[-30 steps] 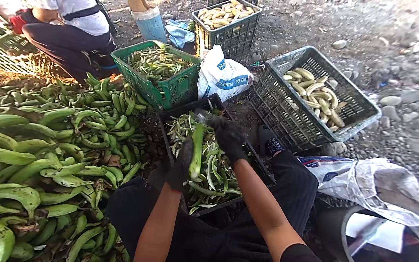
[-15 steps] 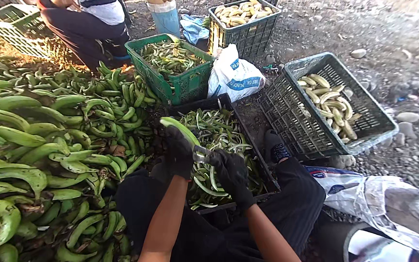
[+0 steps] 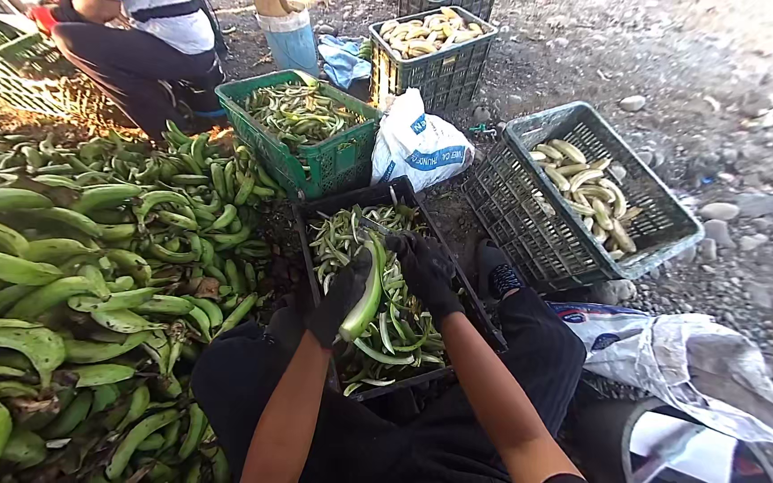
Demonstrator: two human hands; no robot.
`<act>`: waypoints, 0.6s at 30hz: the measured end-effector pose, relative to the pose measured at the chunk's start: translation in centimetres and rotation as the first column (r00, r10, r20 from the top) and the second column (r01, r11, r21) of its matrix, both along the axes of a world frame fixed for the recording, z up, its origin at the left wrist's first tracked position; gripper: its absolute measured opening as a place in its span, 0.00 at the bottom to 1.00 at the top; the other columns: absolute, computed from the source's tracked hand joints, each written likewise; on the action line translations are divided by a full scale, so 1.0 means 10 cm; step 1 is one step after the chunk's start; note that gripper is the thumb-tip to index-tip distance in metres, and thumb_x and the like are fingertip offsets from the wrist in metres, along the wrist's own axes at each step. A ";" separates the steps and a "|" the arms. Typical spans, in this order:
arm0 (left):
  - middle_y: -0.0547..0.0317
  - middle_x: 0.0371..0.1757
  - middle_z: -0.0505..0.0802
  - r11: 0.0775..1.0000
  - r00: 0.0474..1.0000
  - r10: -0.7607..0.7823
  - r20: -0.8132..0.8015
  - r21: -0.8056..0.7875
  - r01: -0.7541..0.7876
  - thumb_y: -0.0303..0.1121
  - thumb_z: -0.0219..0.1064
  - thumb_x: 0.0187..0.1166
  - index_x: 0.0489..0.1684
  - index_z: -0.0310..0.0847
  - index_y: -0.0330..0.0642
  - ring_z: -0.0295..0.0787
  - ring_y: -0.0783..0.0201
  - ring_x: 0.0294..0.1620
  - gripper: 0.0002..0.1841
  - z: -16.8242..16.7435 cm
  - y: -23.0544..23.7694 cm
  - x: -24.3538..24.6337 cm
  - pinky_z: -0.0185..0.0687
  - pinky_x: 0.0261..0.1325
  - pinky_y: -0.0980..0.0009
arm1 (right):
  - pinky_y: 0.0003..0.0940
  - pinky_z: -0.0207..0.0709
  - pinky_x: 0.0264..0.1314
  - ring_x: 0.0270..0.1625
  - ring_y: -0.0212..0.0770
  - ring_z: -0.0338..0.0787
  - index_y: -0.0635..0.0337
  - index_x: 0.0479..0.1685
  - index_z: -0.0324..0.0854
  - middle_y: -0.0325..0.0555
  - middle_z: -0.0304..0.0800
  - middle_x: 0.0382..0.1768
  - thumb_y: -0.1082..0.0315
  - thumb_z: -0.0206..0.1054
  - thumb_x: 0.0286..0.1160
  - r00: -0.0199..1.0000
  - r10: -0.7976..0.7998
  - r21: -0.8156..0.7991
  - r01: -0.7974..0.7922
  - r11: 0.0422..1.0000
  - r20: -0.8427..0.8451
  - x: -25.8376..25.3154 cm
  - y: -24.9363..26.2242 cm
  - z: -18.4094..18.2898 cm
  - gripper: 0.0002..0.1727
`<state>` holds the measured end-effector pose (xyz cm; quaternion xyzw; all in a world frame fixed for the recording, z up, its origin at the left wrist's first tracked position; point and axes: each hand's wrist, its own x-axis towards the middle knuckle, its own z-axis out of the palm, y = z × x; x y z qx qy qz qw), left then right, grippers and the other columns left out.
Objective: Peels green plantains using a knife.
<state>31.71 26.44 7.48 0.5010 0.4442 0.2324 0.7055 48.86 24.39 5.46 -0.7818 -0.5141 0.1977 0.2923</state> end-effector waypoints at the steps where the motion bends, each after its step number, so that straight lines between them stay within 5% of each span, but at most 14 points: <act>1: 0.56 0.30 0.87 0.999 0.999 -0.036 -0.002 -0.038 0.035 0.46 0.38 0.96 0.62 0.75 0.37 0.86 0.65 0.24 0.24 0.01 -0.05 0.01 0.87 0.29 0.70 | 0.73 0.73 0.60 0.64 0.64 0.86 0.48 0.66 0.85 0.60 0.89 0.58 0.32 0.44 0.86 0.998 -0.019 -0.007 0.019 1.000 -0.056 0.06 0.01 0.01 0.36; 3: 0.56 0.30 0.87 1.000 1.000 -0.005 -0.017 -0.021 0.005 0.48 0.37 0.96 0.63 0.76 0.38 0.86 0.66 0.24 0.25 -0.05 -0.10 0.01 0.87 0.30 0.70 | 0.72 0.73 0.59 0.63 0.62 0.86 0.47 0.65 0.85 0.57 0.90 0.57 0.31 0.43 0.84 0.994 -0.048 -0.032 0.045 0.998 -0.099 0.18 0.03 -0.01 0.37; 5: 0.55 0.33 0.88 0.970 0.974 0.218 0.062 0.097 -0.224 0.51 0.36 0.95 0.67 0.75 0.39 0.86 0.66 0.28 0.29 -0.24 0.00 0.00 0.87 0.34 0.68 | 0.72 0.75 0.56 0.63 0.63 0.86 0.44 0.71 0.81 0.57 0.88 0.59 0.29 0.37 0.85 0.998 0.004 0.004 -0.004 1.000 -0.065 0.19 -0.11 0.01 0.39; 8: 0.57 0.43 0.90 0.767 0.784 0.569 0.249 0.183 -0.615 0.58 0.35 0.92 0.71 0.73 0.47 0.87 0.66 0.37 0.30 -0.36 0.15 0.01 0.88 0.42 0.63 | 0.72 0.75 0.60 0.65 0.64 0.85 0.46 0.68 0.84 0.58 0.89 0.59 0.31 0.44 0.84 0.997 0.065 -0.060 -0.063 0.996 0.030 -0.07 -0.37 -0.01 0.36; 10: 0.54 0.52 0.89 0.663 0.680 0.664 0.311 0.173 -0.728 0.58 0.35 0.92 0.75 0.70 0.48 0.88 0.62 0.46 0.30 -0.39 0.25 -0.03 0.87 0.50 0.58 | 0.71 0.74 0.62 0.69 0.67 0.83 0.44 0.70 0.86 0.60 0.89 0.62 0.30 0.45 0.82 0.991 0.114 -0.082 -0.108 0.991 0.075 -0.28 -0.57 -0.11 0.37; 12: 0.55 0.55 0.88 0.666 0.673 0.679 0.293 0.139 -0.733 0.62 0.31 0.90 0.79 0.67 0.53 0.87 0.61 0.48 0.33 -0.38 0.25 -0.07 0.86 0.51 0.56 | 0.71 0.72 0.61 0.69 0.70 0.82 0.42 0.69 0.87 0.63 0.89 0.61 0.23 0.38 0.75 0.988 0.120 -0.004 -0.120 0.993 0.095 -0.39 -0.73 -0.26 0.45; 15: 0.62 0.48 0.90 0.821 0.809 0.531 0.253 0.083 -0.565 0.68 0.31 0.87 0.75 0.70 0.59 0.87 0.67 0.41 0.34 -0.34 0.12 -0.06 0.86 0.44 0.65 | 0.72 0.72 0.60 0.66 0.71 0.83 0.43 0.67 0.88 0.65 0.89 0.58 0.27 0.41 0.78 0.992 0.085 0.031 -0.089 0.996 0.090 -0.38 -0.72 -0.31 0.42; 16: 0.62 0.45 0.90 0.874 0.867 0.447 0.223 0.100 -0.476 0.67 0.32 0.88 0.73 0.71 0.57 0.88 0.69 0.38 0.34 -0.34 0.10 -0.03 0.87 0.41 0.68 | 0.72 0.72 0.60 0.67 0.71 0.83 0.43 0.68 0.88 0.65 0.89 0.59 0.30 0.43 0.80 0.992 0.062 0.020 -0.064 0.998 0.106 -0.34 -0.65 -0.32 0.38; 18: 0.50 0.56 0.87 0.959 0.979 0.197 0.057 0.196 -0.204 0.50 0.33 0.96 0.79 0.68 0.43 0.84 0.64 0.48 0.28 -0.30 0.09 0.00 0.83 0.53 0.64 | 0.73 0.71 0.61 0.70 0.70 0.80 0.43 0.71 0.85 0.64 0.86 0.64 0.33 0.47 0.82 0.994 0.006 -0.041 -0.001 0.999 0.109 -0.22 -0.47 -0.30 0.35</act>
